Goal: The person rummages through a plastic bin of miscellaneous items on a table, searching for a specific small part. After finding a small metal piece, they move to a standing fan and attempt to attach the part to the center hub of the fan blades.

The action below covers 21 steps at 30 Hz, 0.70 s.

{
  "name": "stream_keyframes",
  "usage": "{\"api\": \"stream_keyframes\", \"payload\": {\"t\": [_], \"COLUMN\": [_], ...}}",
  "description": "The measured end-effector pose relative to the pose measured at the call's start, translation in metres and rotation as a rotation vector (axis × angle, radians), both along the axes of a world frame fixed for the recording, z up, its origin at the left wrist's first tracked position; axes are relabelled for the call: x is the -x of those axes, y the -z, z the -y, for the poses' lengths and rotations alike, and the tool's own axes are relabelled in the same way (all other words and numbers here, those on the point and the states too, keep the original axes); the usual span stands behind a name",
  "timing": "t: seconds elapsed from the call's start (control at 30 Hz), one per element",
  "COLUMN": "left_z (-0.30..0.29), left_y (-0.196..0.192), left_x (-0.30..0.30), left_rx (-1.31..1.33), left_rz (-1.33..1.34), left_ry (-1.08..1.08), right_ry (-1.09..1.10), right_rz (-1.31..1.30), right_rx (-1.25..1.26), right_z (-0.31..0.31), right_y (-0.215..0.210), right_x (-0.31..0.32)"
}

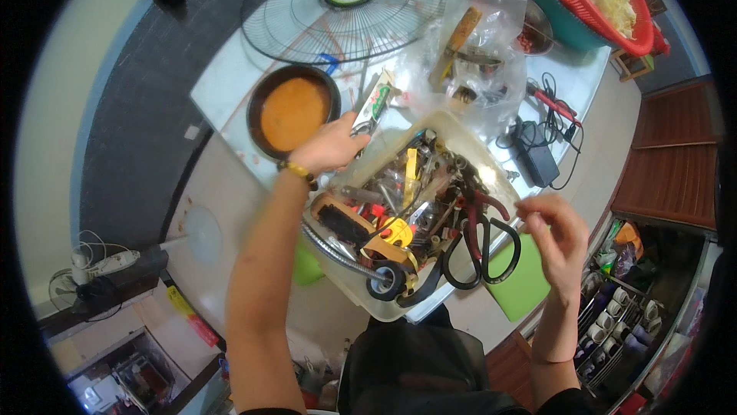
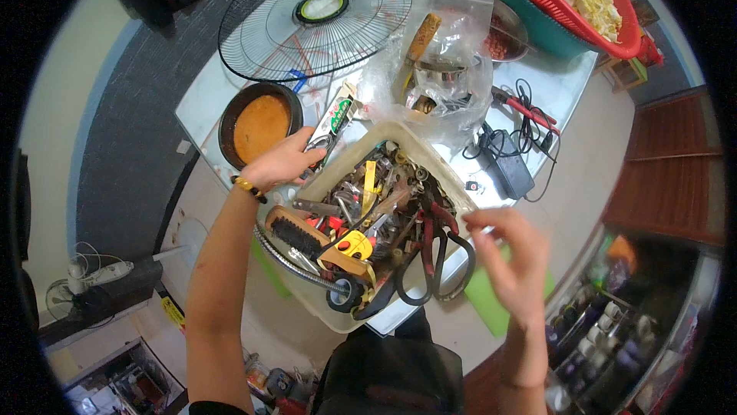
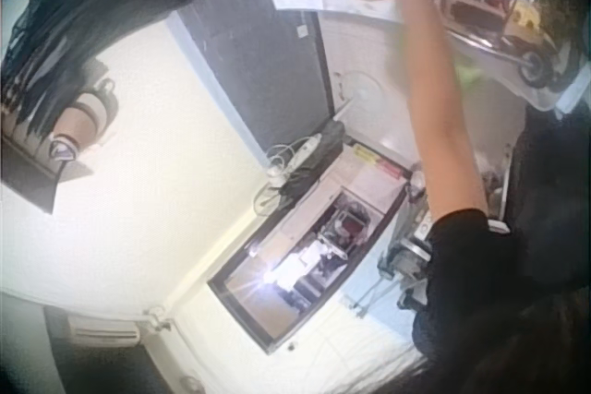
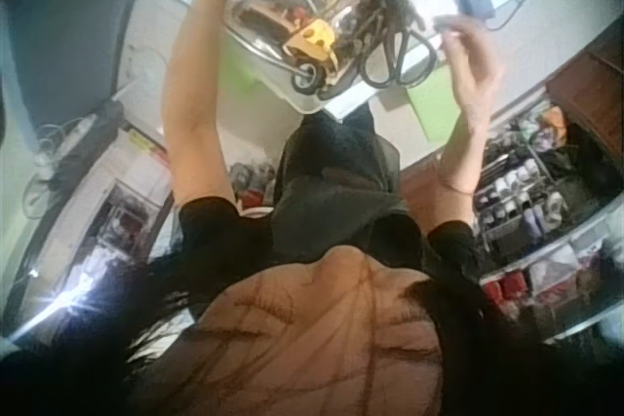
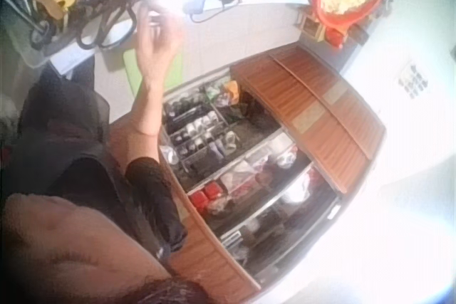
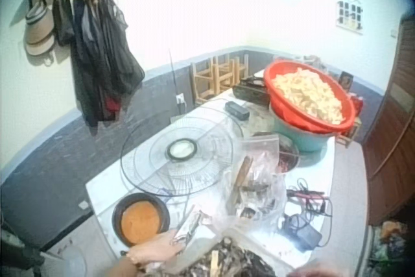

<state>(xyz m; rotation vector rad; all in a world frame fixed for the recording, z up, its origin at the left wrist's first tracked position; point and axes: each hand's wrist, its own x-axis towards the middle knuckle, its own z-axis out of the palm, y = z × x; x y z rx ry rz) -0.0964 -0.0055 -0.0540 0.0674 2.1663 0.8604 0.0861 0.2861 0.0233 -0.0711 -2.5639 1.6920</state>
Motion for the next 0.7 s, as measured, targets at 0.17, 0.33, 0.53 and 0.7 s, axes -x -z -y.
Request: {"api": "stream_keyframes", "payload": {"t": [0.17, 0.33, 0.53, 0.7], "left_z": [0.038, 0.043, -0.011, -0.051], "left_y": [-0.041, -0.009, -0.021, -0.022], "left_x": [-0.069, -0.177, -0.268, -0.263], "left_rx": [-0.204, -0.261, -0.094, 0.013], "left_rz": [-0.699, -1.074, -1.002, -0.891], "left_ry": [-0.196, -1.000, -0.085, -0.053], "right_ry": [-0.361, -0.582, -0.439, -0.174], "right_rz": [-0.203, -0.381, -0.437, -0.363], "right_rx": [-0.599, -0.770, -0.655, -0.669], "right_z": [0.011, 0.024, 0.015, 0.015], "right_y": [-0.003, 0.020, 0.018, 0.002], "right_x": [-0.031, -0.040, -0.016, 0.025]}}
